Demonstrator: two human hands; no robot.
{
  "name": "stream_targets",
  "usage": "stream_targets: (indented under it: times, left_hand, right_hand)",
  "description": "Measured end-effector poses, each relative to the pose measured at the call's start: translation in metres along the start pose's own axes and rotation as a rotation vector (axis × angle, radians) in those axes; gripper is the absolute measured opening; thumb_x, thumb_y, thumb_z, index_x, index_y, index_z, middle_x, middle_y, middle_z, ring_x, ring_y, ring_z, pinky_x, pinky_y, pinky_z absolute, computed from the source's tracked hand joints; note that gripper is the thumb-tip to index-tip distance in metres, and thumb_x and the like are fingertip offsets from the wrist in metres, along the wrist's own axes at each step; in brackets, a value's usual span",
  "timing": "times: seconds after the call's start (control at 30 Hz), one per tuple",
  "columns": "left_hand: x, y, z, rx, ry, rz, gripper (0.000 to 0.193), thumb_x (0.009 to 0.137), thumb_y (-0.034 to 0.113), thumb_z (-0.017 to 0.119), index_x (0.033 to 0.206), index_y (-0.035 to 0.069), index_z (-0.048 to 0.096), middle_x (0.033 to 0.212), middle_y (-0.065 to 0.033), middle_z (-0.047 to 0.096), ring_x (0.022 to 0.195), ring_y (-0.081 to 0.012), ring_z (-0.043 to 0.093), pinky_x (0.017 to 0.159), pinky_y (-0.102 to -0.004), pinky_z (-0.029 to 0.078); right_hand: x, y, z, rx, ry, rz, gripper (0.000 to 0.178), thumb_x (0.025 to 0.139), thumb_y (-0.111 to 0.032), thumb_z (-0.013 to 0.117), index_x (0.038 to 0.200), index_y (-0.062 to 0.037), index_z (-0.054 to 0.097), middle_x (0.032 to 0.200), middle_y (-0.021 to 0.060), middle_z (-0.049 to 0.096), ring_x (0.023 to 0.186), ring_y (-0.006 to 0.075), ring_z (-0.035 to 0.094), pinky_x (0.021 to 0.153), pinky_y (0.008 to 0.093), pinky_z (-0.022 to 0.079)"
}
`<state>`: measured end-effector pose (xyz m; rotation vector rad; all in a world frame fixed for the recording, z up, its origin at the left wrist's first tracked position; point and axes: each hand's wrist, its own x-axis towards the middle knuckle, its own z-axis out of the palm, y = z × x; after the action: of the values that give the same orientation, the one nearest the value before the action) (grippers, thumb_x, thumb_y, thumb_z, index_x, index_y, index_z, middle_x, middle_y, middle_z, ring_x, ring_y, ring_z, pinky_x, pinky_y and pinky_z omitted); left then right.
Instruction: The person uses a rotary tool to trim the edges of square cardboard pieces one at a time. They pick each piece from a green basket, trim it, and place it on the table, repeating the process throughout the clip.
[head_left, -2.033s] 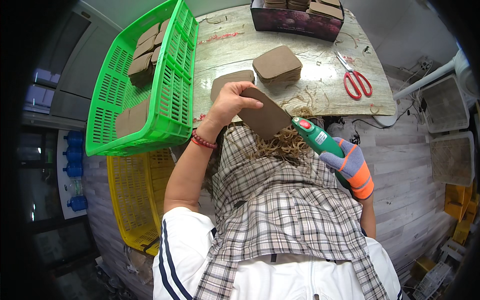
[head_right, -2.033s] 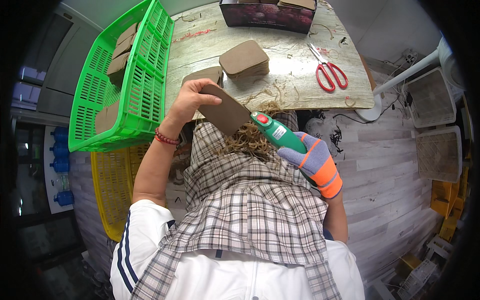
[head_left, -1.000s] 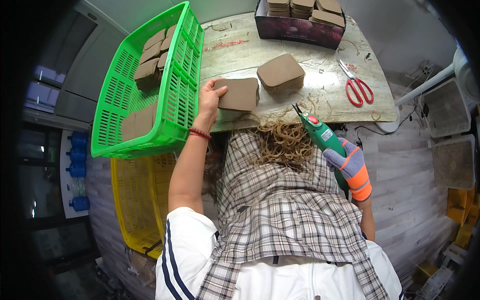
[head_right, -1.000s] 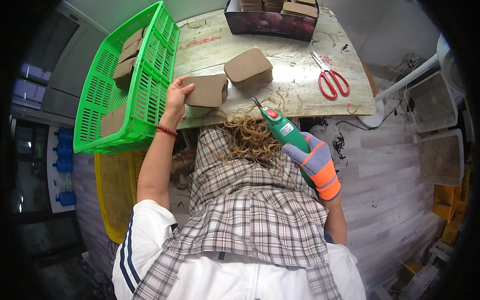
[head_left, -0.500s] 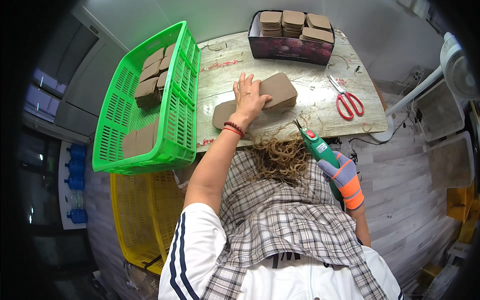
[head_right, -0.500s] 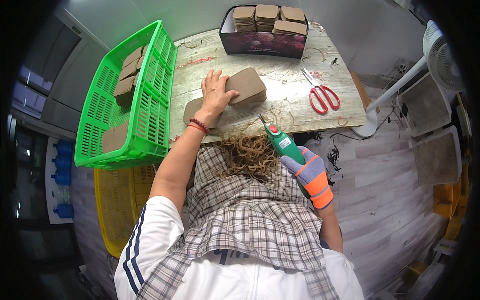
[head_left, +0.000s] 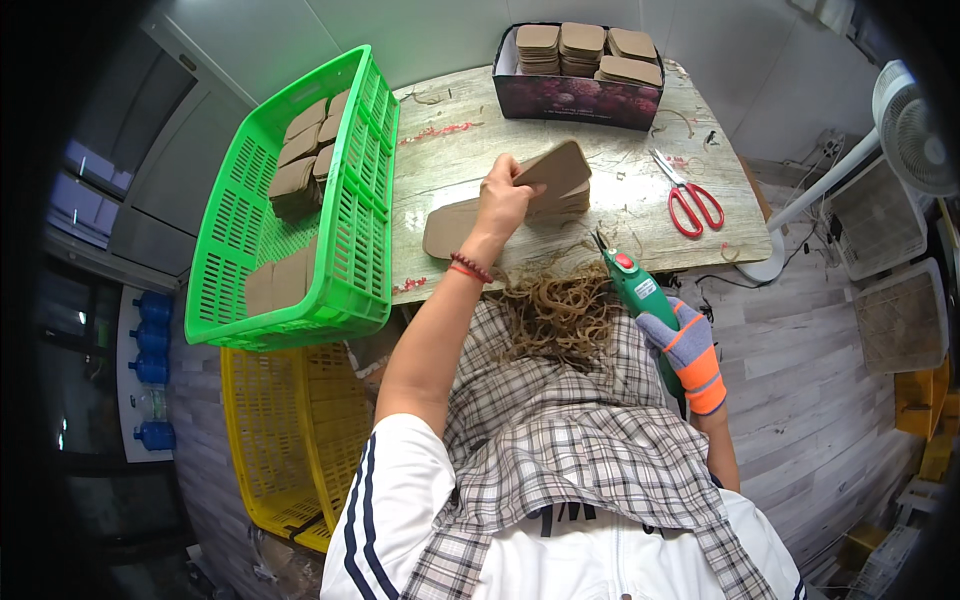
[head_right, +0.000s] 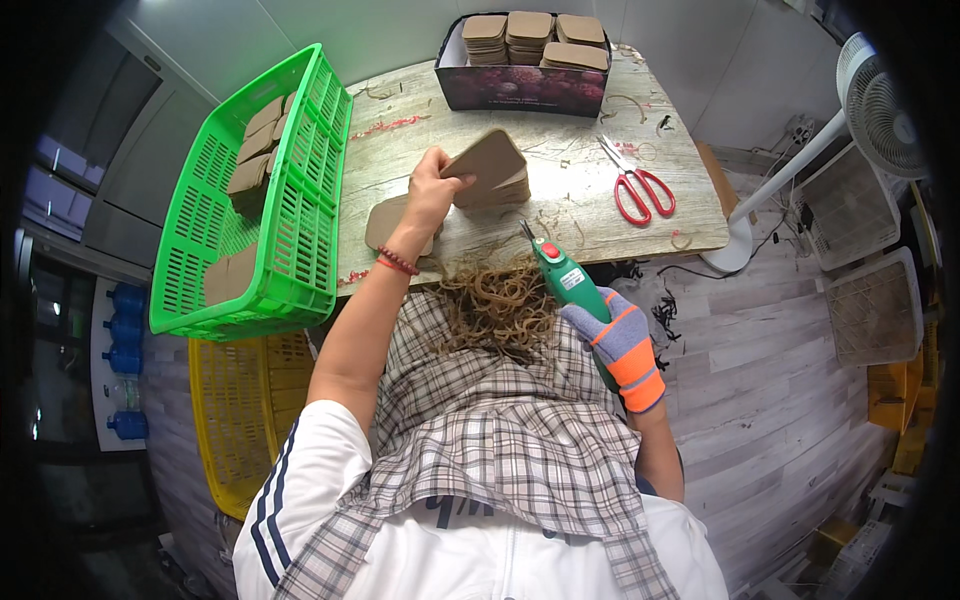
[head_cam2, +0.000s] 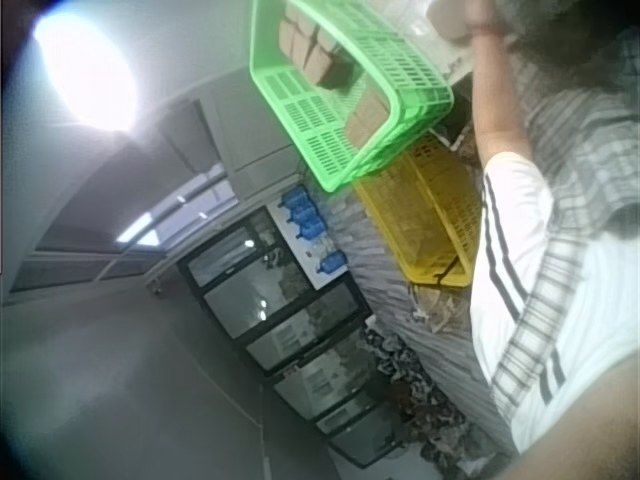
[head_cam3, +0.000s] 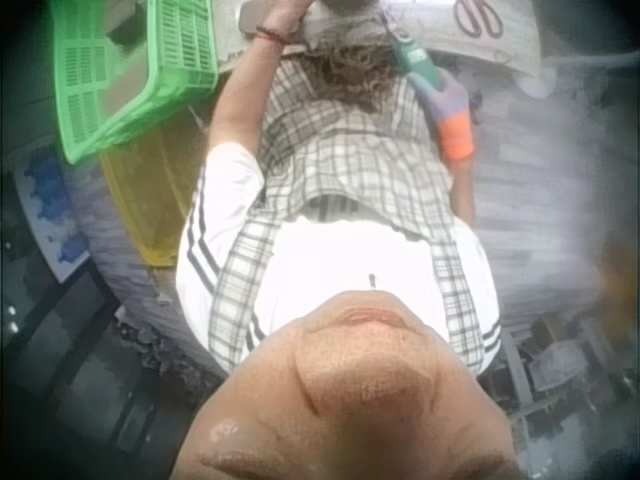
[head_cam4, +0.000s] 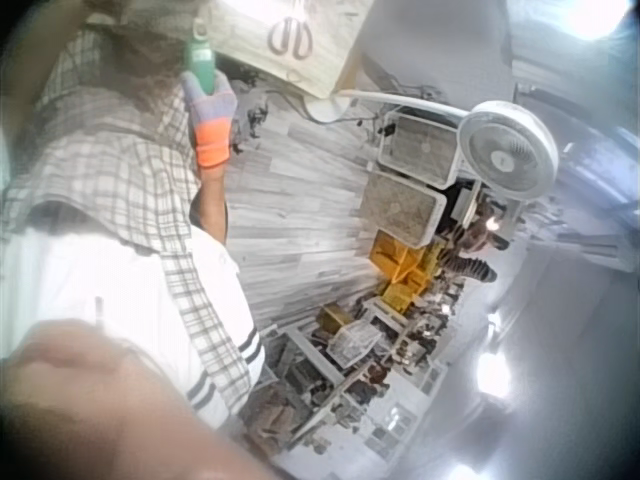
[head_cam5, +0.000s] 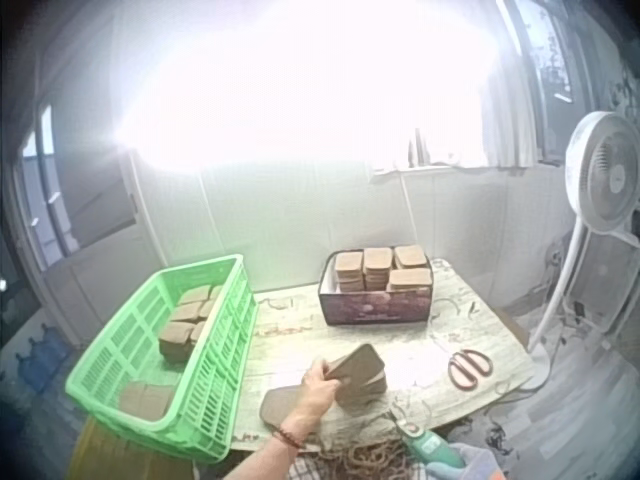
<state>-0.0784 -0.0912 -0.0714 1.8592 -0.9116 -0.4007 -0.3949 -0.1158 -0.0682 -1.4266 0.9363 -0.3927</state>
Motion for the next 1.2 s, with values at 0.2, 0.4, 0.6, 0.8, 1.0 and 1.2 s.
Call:
stream_targets:
  times: [0.2, 0.4, 0.6, 0.8, 1.0, 1.2]
  left_hand:
    - [-0.047, 0.014, 0.029, -1.317, 0.071, -0.217, 0.032, 0.086, 0.000, 0.059, 0.115, 0.002, 0.047, 0.110, -0.0093, 0.058, 0.100, -0.0218, 0.058, 0.087, -0.0358, 0.050]
    - [-0.066, 0.033, 0.055, -1.679, 0.103, -0.251, 0.040, 0.085, -0.005, 0.057, 0.122, 0.004, 0.045, 0.118, -0.0093, 0.055, 0.107, -0.0223, 0.055, 0.096, -0.0374, 0.046]
    - [-0.071, 0.037, 0.065, -1.705, 0.093, -0.289, 0.035, 0.086, -0.004, 0.057, 0.118, 0.005, 0.047, 0.116, -0.0091, 0.056, 0.106, -0.0227, 0.056, 0.095, -0.0379, 0.047]
    - [-0.090, 0.028, 0.078, -1.612, -0.022, -0.297, 0.035, 0.086, -0.003, 0.057, 0.119, 0.007, 0.048, 0.116, -0.0086, 0.057, 0.107, -0.0239, 0.056, 0.096, -0.0403, 0.046]
    - [-0.116, 0.011, 0.085, -1.527, -0.115, -0.343, 0.030, 0.086, -0.004, 0.056, 0.115, 0.005, 0.051, 0.113, -0.0098, 0.059, 0.103, -0.0228, 0.059, 0.090, -0.0379, 0.050]
    - [-0.114, -0.008, 0.053, -1.316, -0.176, -0.249, 0.027, 0.085, -0.006, 0.056, 0.109, 0.004, 0.058, 0.107, -0.0090, 0.064, 0.096, -0.0209, 0.062, 0.086, -0.0362, 0.052]
  right_hand:
    - [-0.003, -0.007, 0.003, 0.027, 0.042, -0.086, 0.030, 0.078, -0.019, 0.072, 0.098, -0.0003, 0.060, 0.066, -0.0012, 0.058, 0.052, 0.0030, 0.048, 0.047, 0.0198, 0.039]
    - [-0.009, -0.027, 0.006, 0.025, 0.054, -0.110, 0.027, 0.079, -0.018, 0.072, 0.096, -0.0010, 0.059, 0.066, -0.0004, 0.057, 0.054, 0.0042, 0.050, 0.047, 0.0197, 0.040]
    - [-0.011, -0.028, 0.006, 0.072, 0.076, -0.132, 0.026, 0.079, -0.018, 0.071, 0.094, -0.0002, 0.059, 0.066, 0.0006, 0.057, 0.053, 0.0049, 0.051, 0.047, 0.0202, 0.042]
    - [-0.010, -0.029, 0.004, 0.083, 0.092, -0.134, 0.026, 0.081, -0.019, 0.070, 0.096, 0.0000, 0.059, 0.065, 0.0002, 0.057, 0.054, 0.0049, 0.051, 0.047, 0.0200, 0.042]
    - [-0.010, -0.033, 0.000, 0.135, 0.103, -0.120, 0.025, 0.082, -0.018, 0.069, 0.097, -0.0012, 0.059, 0.065, -0.0001, 0.056, 0.052, 0.0045, 0.049, 0.047, 0.0192, 0.040]
    - [-0.014, -0.035, -0.001, 0.148, 0.030, -0.047, 0.022, 0.085, -0.020, 0.064, 0.097, -0.0017, 0.060, 0.066, -0.0019, 0.055, 0.053, 0.0045, 0.048, 0.049, 0.0201, 0.039]
